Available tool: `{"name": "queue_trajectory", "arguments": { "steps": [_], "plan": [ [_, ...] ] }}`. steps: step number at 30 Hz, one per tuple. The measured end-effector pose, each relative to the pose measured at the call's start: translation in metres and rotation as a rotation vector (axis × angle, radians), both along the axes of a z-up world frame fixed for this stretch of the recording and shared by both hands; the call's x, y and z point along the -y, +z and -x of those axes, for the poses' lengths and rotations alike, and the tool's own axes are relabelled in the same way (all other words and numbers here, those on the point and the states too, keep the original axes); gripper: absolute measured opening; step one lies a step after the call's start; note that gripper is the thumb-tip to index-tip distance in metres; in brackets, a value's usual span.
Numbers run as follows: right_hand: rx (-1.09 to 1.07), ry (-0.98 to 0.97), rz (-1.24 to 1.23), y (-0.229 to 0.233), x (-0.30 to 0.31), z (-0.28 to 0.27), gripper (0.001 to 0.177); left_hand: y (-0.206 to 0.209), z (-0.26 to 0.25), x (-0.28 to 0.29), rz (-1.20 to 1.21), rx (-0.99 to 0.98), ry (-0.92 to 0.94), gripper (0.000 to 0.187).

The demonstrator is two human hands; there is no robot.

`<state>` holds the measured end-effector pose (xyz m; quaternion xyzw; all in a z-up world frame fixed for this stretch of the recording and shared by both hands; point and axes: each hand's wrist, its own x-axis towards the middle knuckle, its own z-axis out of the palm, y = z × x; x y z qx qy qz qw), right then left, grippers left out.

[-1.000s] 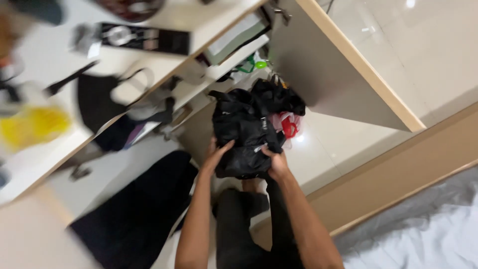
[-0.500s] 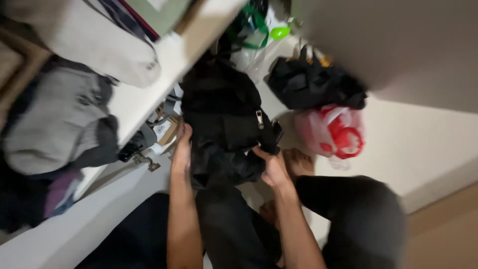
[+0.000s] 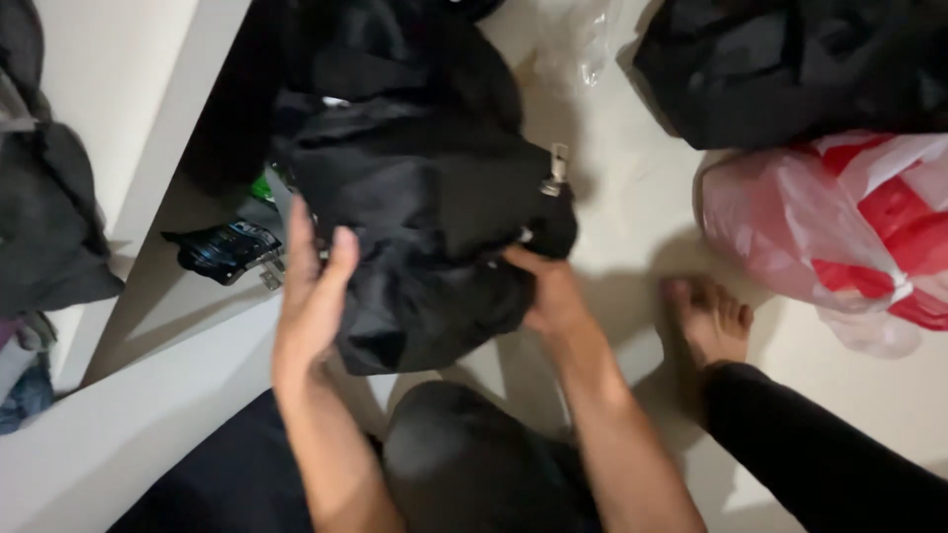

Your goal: The person picks up folded clothes from a bed, including a white shirt, a red shirt, and a dark garment, and places them into a closet. The person also places a black drawstring bag and a blue jacket into the closet. The person moves between the bed and the closet multiple times to store the items.

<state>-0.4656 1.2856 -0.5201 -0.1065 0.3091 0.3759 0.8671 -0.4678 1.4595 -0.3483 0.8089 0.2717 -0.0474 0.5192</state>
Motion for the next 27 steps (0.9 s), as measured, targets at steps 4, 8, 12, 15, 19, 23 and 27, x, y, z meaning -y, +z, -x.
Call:
{"name": "queue_trajectory", "arguments": {
  "steps": [4,8,12,15,19,23,27],
  "plan": [
    [0.127,0.152,-0.08,0.041,-0.052,-0.06,0.043,0.018,0.003,-0.023,-0.035,0.049,0.301,0.073],
    [0.261,0.302,-0.388,0.049,-0.152,-0.126,0.043,-0.01,0.035,-0.103,-0.202,0.275,0.566,0.051],
    [0.696,-0.046,-0.776,-0.015,-0.286,-0.13,0.048,-0.014,0.023,-0.107,-0.5,0.411,0.546,0.034],
    [0.31,0.238,-0.504,-0.051,-0.353,-0.121,0.049,-0.027,-0.003,-0.106,-1.0,0.168,0.362,0.03],
    [0.903,0.28,0.078,-0.019,-0.32,-0.104,0.048,-0.056,-0.028,-0.133,-1.094,-0.228,-0.008,0.035],
    [1.316,0.5,0.658,0.065,-0.253,-0.116,0.048,-0.084,-0.014,-0.165,-0.991,0.007,-0.039,0.03],
    [1.506,0.84,1.07,0.099,-0.212,-0.108,0.054,-0.095,-0.003,-0.193,-0.976,0.049,0.028,0.03]
  ]
}}
